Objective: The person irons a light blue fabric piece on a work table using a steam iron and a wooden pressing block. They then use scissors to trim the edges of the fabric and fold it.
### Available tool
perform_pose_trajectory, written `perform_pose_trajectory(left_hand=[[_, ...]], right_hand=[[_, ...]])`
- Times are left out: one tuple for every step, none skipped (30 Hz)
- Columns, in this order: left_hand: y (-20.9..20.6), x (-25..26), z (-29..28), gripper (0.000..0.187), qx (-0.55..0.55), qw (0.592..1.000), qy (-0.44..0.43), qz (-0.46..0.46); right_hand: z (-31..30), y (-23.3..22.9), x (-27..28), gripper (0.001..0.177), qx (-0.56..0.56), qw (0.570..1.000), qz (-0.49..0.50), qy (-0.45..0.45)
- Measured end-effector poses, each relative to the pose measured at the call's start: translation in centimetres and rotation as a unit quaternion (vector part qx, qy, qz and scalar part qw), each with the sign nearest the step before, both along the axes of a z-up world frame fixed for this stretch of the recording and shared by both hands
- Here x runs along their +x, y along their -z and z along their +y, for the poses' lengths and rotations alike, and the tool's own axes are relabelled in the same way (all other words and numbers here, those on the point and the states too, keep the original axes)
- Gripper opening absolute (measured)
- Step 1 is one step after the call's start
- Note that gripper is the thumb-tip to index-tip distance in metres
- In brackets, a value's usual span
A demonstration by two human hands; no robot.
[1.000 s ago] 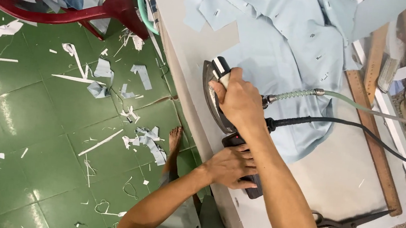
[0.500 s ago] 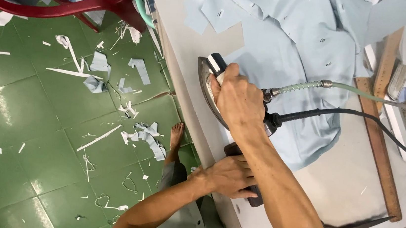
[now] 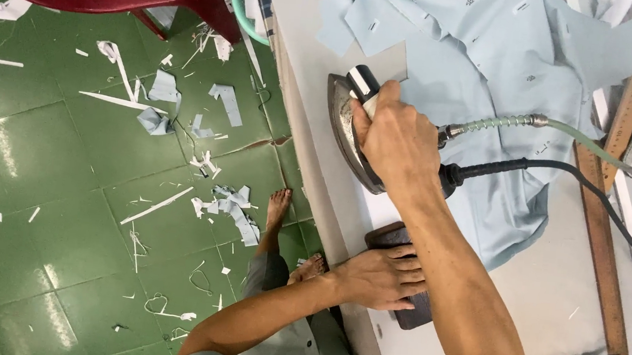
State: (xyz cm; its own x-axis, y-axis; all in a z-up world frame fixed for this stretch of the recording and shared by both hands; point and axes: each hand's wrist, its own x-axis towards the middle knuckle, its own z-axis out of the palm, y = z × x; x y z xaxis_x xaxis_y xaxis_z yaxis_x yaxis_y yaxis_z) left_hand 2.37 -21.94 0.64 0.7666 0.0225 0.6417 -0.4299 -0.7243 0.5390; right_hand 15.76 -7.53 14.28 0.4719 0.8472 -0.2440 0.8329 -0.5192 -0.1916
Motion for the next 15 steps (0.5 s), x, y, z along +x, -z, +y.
perform_pose_trajectory(left_hand=[[0.4,0.0,-0.4,0.039,0.001,1.0,-0.003,0.001],[0.9,0.0,-0.9,0.041,0.003,1.0,-0.007,-0.002],[1.3,0.1,-1.0,0.043,0.007,1.0,-0.008,-0.007],[1.3,0.1,-0.9,0.043,0.012,1.0,-0.008,-0.007],[1.2,0.0,-0.8,0.043,0.014,1.0,-0.007,-0.007],[1.1,0.0,-0.8,0.043,0.015,1.0,-0.006,-0.006],[1.5,-0.1,-0.9,0.043,0.018,1.0,-0.003,-0.007],[2.0,0.0,-1.0,0.042,0.014,1.0,0.001,-0.007],[2.5,-0.1,-1.4,0.042,0.007,1.0,0.006,-0.005],[1.9,-0.2,-1.1,0.042,0.007,1.0,0.009,-0.005],[1.3,-0.2,-0.7,0.041,0.009,1.0,0.007,-0.008],[0.7,-0.2,-0.3,0.041,0.01,1.0,0.006,-0.011],[1.5,-0.1,-0.8,0.041,0.01,1.0,0.009,-0.01],[2.3,-0.1,-1.3,0.04,0.014,1.0,-0.002,-0.017],[3.2,0.0,-1.6,0.039,0.02,0.999,-0.014,-0.023]], right_hand=[[-0.2,0.4,0.1,0.044,0.001,1.0,0.001,-0.003],[-0.5,0.8,0.2,0.042,0.025,0.999,0.02,0.011],[-0.7,1.1,0.6,0.041,0.051,0.998,0.038,0.027],[-0.9,1.2,0.5,0.041,0.056,0.997,0.037,0.026],[-1.3,1.3,0.4,0.041,0.054,0.997,0.046,0.03],[-1.7,1.5,0.4,0.042,0.051,0.997,0.054,0.035],[-2.0,1.4,0.2,0.042,0.054,0.996,0.054,0.037],[-2.4,1.4,0.1,0.042,0.051,0.996,0.059,0.034],[-3.0,1.5,0.0,0.041,0.046,0.996,0.066,0.032],[-3.3,1.4,-0.3,0.041,0.046,0.996,0.066,0.036],[-3.7,1.4,-0.5,0.043,0.036,0.996,0.066,0.042],[-3.9,1.3,-0.7,0.045,0.027,0.996,0.067,0.048],[-4.2,0.8,-0.9,0.045,0.026,0.996,0.067,0.052],[-4.3,0.4,-1.1,0.045,0.013,0.995,0.078,0.054],[-4.3,0.0,-1.3,0.046,0.0,0.994,0.09,0.054]])
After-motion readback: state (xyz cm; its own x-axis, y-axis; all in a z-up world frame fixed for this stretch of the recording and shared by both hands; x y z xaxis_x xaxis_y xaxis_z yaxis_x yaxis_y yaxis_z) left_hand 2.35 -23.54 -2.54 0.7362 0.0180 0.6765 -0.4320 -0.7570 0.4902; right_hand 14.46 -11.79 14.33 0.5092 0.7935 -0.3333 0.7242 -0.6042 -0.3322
